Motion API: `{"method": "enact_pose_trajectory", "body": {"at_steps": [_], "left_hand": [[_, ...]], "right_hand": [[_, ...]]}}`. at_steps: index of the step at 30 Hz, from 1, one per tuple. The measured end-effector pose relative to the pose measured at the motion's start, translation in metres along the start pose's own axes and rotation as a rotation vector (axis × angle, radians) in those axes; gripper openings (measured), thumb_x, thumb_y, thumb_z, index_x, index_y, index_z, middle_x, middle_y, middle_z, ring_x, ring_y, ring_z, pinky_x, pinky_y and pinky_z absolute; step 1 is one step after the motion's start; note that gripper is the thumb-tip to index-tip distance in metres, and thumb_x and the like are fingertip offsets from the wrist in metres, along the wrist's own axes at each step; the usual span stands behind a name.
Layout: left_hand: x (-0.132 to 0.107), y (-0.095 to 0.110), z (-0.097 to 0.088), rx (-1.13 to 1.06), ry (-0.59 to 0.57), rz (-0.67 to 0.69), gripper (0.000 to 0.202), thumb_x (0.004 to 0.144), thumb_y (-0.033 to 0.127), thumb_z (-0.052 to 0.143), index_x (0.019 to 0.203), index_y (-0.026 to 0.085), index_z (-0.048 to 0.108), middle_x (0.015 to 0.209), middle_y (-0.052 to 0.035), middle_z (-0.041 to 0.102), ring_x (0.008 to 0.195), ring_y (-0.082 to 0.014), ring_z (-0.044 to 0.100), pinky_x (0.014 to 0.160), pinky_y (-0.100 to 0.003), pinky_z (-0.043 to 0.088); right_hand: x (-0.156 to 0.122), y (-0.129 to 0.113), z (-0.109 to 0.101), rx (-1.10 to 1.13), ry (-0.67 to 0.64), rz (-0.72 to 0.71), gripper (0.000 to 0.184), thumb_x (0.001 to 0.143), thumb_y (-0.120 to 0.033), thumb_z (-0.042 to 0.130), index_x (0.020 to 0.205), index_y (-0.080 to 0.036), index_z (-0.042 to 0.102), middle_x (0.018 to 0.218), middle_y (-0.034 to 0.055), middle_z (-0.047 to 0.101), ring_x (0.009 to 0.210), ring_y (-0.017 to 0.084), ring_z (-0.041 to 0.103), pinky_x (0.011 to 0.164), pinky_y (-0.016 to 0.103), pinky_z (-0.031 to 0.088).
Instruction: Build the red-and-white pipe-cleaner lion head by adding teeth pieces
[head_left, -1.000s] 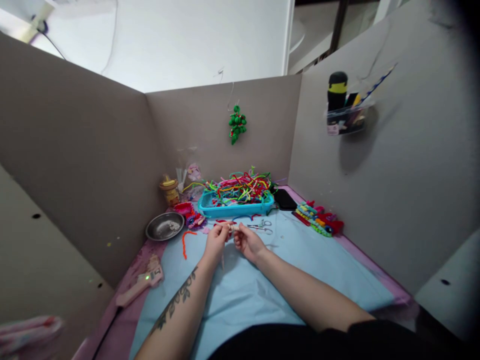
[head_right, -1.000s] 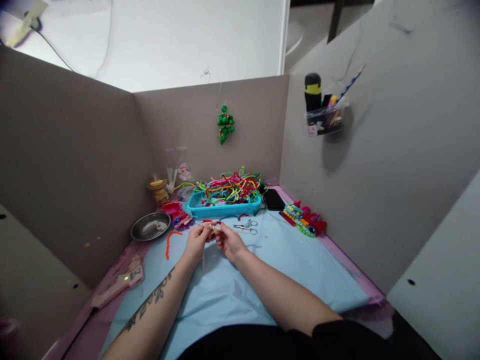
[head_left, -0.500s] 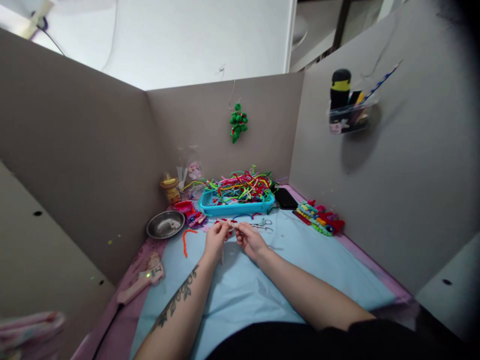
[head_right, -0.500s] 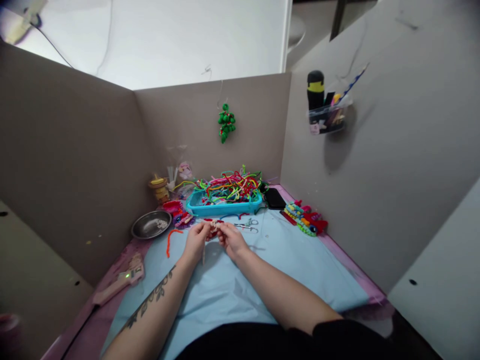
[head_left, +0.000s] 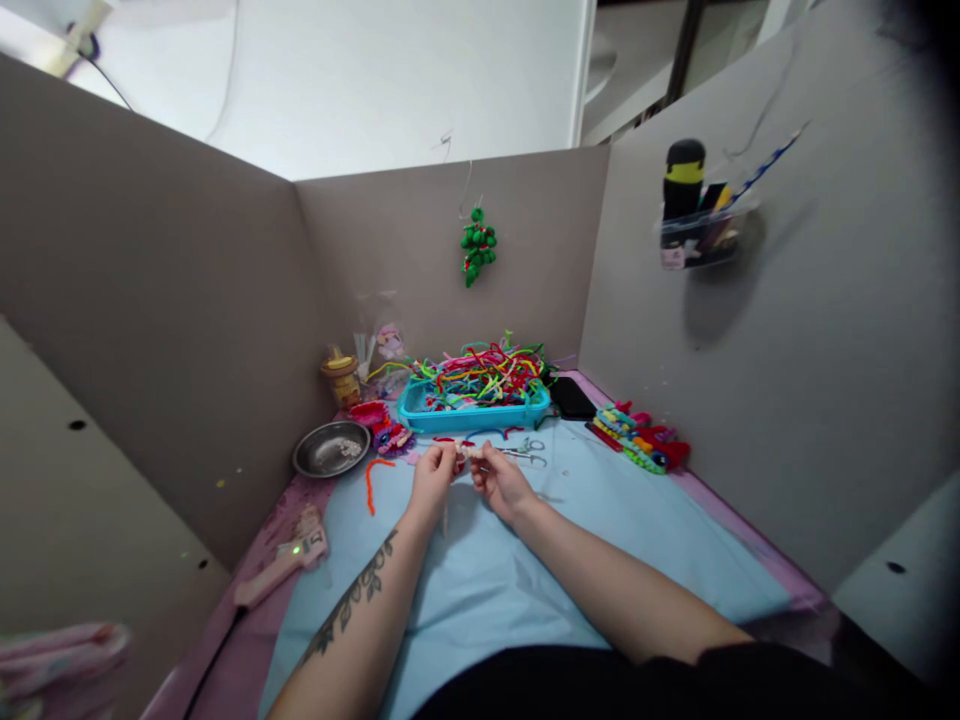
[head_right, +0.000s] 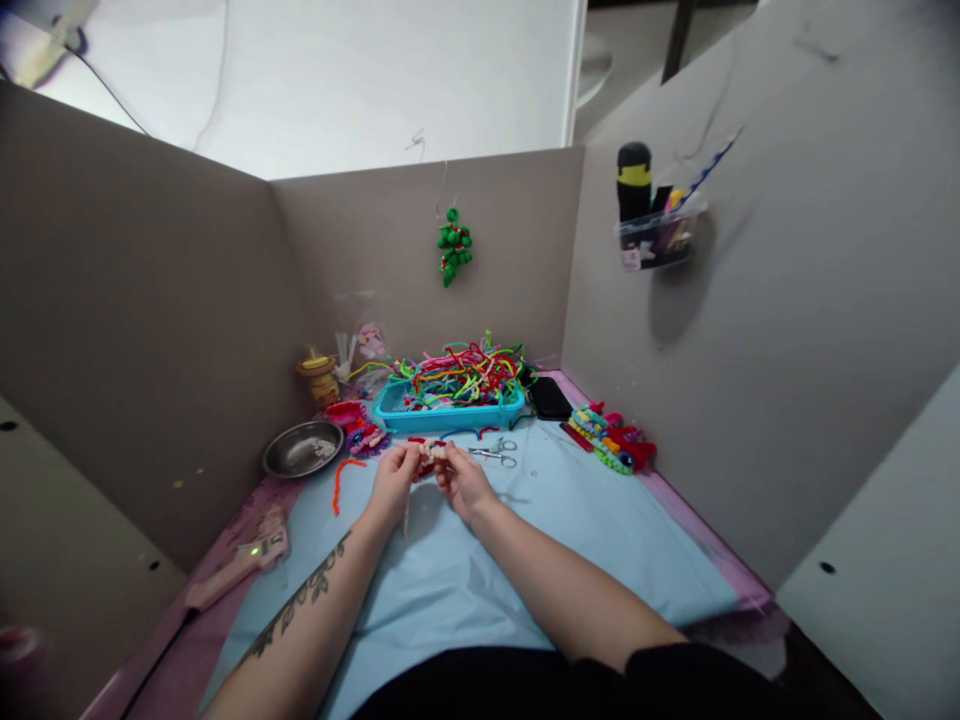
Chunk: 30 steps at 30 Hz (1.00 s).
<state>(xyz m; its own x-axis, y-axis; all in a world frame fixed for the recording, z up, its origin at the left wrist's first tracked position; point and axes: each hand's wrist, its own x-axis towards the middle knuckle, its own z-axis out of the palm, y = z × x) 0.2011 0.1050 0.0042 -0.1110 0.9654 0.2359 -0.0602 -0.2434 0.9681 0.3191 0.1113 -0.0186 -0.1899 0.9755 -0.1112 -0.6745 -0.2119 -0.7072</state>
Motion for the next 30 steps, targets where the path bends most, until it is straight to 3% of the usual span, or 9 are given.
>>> {"method": "enact_pose_trajectory", "body": {"at_steps": [6, 15, 22, 30], "left_hand": [[0.0, 0.0, 0.001, -0.059, -0.004, 0.01, 0.042, 0.064, 0.054, 0.063, 0.076, 0.014, 0.061, 0.055, 0.0027, 0.053, 0.047, -0.0076, 0.043, 0.045, -0.019, 0.033], [0.003, -0.007, -0.001, -0.098, -0.041, -0.023, 0.046, 0.066, 0.049, 0.065, 0.094, 0.012, 0.06, 0.063, -0.0001, 0.059, 0.05, -0.0086, 0.048, 0.045, -0.019, 0.035], [0.005, -0.01, -0.002, -0.118, -0.037, -0.043, 0.038, 0.067, 0.049, 0.063, 0.075, 0.013, 0.058, 0.059, 0.0006, 0.058, 0.049, -0.0091, 0.049, 0.045, -0.019, 0.034], [0.002, -0.004, -0.002, -0.086, 0.015, -0.051, 0.039, 0.066, 0.052, 0.062, 0.059, 0.014, 0.053, 0.046, 0.0052, 0.047, 0.042, -0.0067, 0.037, 0.043, -0.02, 0.027]], "right_hand": [[-0.001, -0.001, 0.002, 0.001, 0.001, 0.109, 0.043, 0.074, -0.055, 0.058, 0.058, -0.017, 0.05, 0.042, -0.0036, 0.047, 0.035, 0.006, 0.039, 0.034, 0.018, 0.026], [-0.001, -0.002, 0.001, 0.059, 0.018, 0.018, 0.025, 0.063, -0.031, 0.073, 0.069, -0.018, 0.053, 0.05, -0.0057, 0.052, 0.039, 0.005, 0.042, 0.036, 0.016, 0.028], [-0.003, -0.003, 0.002, 0.006, -0.007, -0.034, 0.032, 0.056, -0.029, 0.078, 0.064, -0.018, 0.05, 0.049, -0.0062, 0.052, 0.042, 0.005, 0.042, 0.038, 0.014, 0.031], [-0.003, -0.004, 0.004, -0.028, -0.013, -0.076, 0.03, 0.053, -0.027, 0.079, 0.063, -0.018, 0.052, 0.047, -0.0066, 0.05, 0.042, 0.005, 0.041, 0.04, 0.016, 0.031]]}}
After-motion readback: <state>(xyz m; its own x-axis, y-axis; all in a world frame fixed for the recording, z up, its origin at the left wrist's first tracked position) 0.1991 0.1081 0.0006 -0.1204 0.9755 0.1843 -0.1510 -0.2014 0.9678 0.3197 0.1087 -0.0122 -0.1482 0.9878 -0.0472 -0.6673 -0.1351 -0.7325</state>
